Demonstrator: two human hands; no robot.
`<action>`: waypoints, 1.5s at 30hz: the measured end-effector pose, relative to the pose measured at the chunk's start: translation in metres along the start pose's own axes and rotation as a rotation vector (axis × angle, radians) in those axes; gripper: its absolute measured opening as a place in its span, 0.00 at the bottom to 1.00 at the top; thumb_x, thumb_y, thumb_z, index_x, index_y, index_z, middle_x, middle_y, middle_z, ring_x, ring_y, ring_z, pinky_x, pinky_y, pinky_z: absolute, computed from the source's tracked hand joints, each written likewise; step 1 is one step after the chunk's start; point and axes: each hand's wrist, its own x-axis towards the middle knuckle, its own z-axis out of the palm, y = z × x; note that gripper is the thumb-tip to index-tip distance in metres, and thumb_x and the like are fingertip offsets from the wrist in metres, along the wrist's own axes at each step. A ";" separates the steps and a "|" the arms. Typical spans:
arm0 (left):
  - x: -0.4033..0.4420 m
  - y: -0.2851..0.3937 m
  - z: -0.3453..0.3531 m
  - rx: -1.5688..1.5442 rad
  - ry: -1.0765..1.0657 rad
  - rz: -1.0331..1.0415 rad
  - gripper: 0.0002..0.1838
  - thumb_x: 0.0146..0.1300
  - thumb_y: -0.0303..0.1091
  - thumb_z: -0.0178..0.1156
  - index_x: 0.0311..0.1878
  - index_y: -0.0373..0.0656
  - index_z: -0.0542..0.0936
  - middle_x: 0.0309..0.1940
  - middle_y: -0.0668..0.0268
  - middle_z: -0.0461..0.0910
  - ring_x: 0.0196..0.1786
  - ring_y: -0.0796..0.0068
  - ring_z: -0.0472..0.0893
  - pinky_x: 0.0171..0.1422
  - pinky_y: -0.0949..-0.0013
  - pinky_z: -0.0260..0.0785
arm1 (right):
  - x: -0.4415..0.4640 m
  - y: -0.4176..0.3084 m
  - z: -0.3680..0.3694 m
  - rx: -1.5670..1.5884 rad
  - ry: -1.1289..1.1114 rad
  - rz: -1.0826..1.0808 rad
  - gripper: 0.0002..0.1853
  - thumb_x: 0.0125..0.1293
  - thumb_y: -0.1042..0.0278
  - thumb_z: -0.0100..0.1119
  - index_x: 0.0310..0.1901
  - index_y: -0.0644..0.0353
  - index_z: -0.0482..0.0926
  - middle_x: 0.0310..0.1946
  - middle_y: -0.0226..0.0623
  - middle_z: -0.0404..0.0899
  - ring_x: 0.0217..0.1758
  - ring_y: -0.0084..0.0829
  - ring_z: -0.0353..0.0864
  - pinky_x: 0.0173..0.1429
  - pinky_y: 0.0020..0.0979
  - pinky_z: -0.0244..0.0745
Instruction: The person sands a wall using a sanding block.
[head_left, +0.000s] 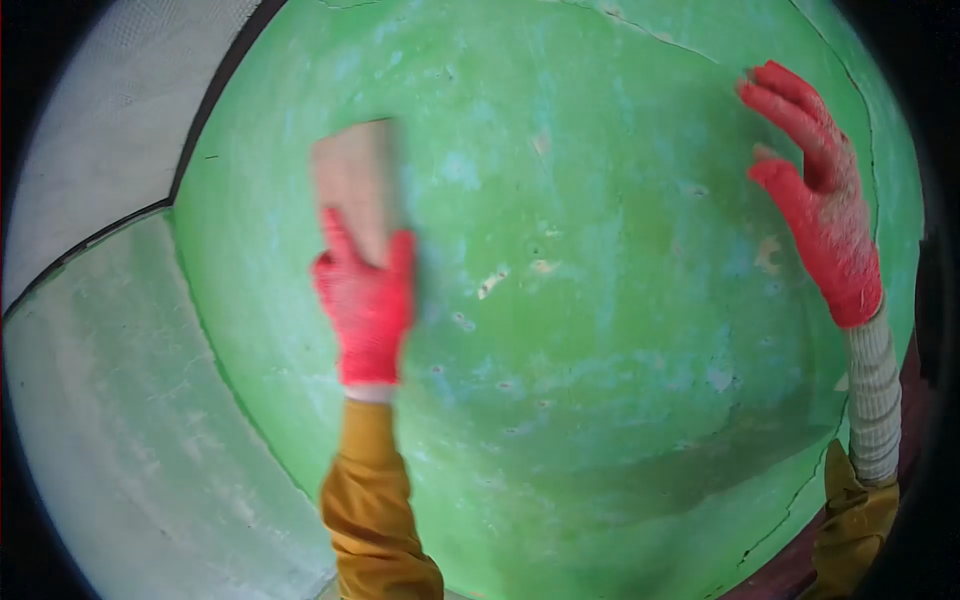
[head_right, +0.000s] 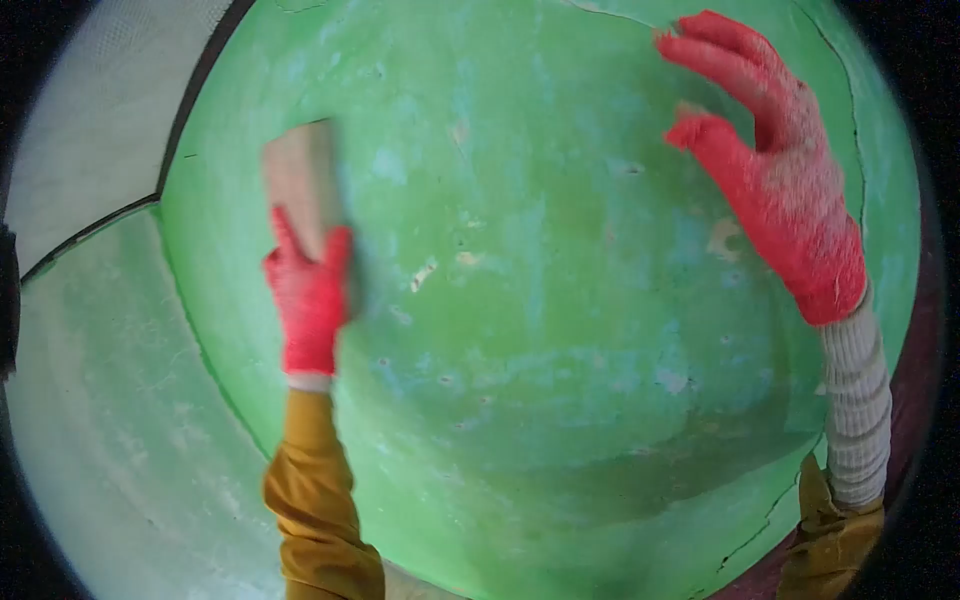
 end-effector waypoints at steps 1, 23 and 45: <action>-0.026 0.024 -0.001 -0.003 -0.026 0.122 0.53 0.54 0.57 0.70 0.78 0.45 0.58 0.57 0.43 0.69 0.53 0.43 0.73 0.62 0.48 0.65 | 0.007 0.003 0.005 0.016 0.048 0.037 0.31 0.56 0.84 0.54 0.64 0.56 0.78 0.69 0.39 0.70 0.75 0.35 0.65 0.75 0.33 0.61; -0.141 -0.013 0.000 -0.001 -0.032 0.326 0.55 0.48 0.44 0.76 0.79 0.49 0.57 0.55 0.43 0.69 0.55 0.46 0.73 0.54 0.53 0.70 | 0.031 -0.015 0.080 -0.059 0.352 -0.199 0.25 0.50 0.78 0.67 0.54 0.66 0.79 0.58 0.45 0.71 0.66 0.44 0.71 0.69 0.37 0.68; -0.155 -0.136 0.000 -0.109 -0.059 -0.552 0.57 0.56 0.52 0.72 0.81 0.46 0.49 0.62 0.39 0.63 0.63 0.44 0.67 0.68 0.52 0.62 | 0.055 0.004 0.081 -0.311 0.216 -0.489 0.20 0.55 0.59 0.72 0.50 0.57 0.87 0.52 0.45 0.81 0.59 0.45 0.74 0.64 0.45 0.70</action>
